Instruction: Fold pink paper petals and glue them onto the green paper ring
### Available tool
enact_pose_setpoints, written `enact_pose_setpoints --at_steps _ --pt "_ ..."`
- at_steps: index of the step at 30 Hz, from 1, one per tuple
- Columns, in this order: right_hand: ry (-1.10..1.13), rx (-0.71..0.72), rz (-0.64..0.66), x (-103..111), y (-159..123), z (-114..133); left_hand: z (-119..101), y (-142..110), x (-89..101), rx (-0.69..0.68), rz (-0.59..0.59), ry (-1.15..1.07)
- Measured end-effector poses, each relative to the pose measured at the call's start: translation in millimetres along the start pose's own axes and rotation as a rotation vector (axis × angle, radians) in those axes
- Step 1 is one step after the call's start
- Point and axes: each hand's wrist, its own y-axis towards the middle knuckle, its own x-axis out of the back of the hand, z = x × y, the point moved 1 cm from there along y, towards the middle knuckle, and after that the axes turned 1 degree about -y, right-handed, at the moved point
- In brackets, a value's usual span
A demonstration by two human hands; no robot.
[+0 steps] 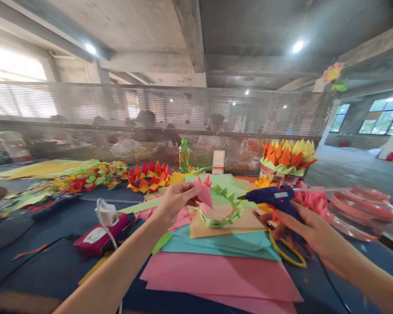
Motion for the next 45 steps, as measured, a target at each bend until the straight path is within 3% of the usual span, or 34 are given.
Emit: enact_pose_setpoints --at_steps 4,8,16,22,33,45 --pt "0.074 0.04 0.119 -34 28 -4 3 -1 -4.6 0.031 0.013 0.065" --pt "0.064 0.092 0.133 -49 24 -13 8 0 -10.2 0.064 0.011 0.133" --pt "-0.132 0.127 0.036 -45 8 -43 18 -2 -20.7 0.108 -0.003 0.175" --pt "-0.203 0.267 0.052 -49 4 -38 18 -3 -24.3 0.119 -0.035 0.135" --pt "-0.338 0.361 0.005 -48 1 -38 22 -5 -28.2 0.126 -0.035 0.149" --pt "-0.426 0.362 -0.013 -48 1 -44 20 -8 -32.0 0.13 -0.016 0.162"
